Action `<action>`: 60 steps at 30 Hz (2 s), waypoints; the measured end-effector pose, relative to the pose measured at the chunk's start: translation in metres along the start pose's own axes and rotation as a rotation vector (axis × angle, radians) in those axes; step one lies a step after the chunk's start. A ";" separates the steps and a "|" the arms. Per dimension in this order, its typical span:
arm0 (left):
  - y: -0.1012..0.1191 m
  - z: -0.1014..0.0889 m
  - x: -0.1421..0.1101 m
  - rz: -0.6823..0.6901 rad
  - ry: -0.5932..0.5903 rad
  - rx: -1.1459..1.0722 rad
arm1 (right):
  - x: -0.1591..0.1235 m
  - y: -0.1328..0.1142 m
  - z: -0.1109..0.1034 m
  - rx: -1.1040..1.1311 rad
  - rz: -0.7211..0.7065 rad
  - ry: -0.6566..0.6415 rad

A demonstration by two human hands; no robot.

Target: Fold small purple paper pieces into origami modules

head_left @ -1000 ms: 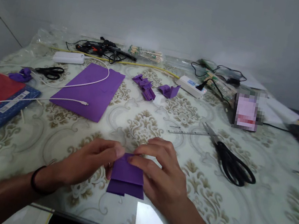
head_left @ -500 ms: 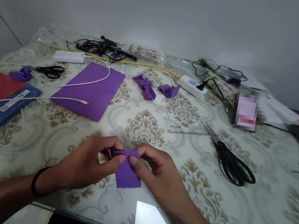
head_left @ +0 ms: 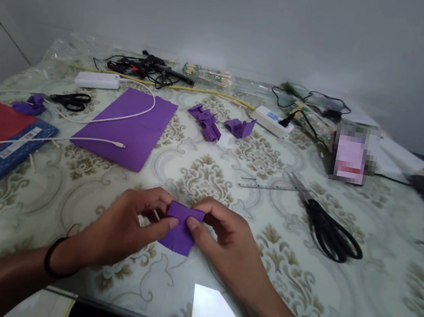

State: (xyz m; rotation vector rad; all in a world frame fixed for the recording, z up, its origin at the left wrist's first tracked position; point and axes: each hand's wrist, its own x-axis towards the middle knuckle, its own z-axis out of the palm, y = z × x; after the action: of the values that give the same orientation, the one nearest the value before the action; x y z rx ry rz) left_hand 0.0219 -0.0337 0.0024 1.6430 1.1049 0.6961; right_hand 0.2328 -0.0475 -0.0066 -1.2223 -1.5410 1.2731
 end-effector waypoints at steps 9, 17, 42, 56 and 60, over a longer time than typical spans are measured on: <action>0.002 0.000 0.000 0.046 0.015 0.111 | 0.002 -0.004 0.003 -0.084 -0.074 -0.024; 0.002 0.001 -0.005 0.189 0.014 0.290 | 0.000 -0.006 0.003 -0.068 -0.052 -0.040; 0.003 -0.002 -0.002 0.135 0.001 0.194 | 0.003 -0.006 -0.007 -0.128 -0.026 -0.085; 0.010 -0.009 -0.002 0.115 0.065 0.206 | 0.000 -0.010 -0.007 -0.190 -0.107 0.007; 0.011 -0.020 0.002 0.053 0.143 0.167 | 0.002 -0.006 -0.017 -0.137 -0.098 0.093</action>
State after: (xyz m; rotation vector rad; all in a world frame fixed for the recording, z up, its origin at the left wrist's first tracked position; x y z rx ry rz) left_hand 0.0092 -0.0249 0.0191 1.7909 1.2537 0.7828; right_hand 0.2473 -0.0415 0.0025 -1.2573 -1.6210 1.0488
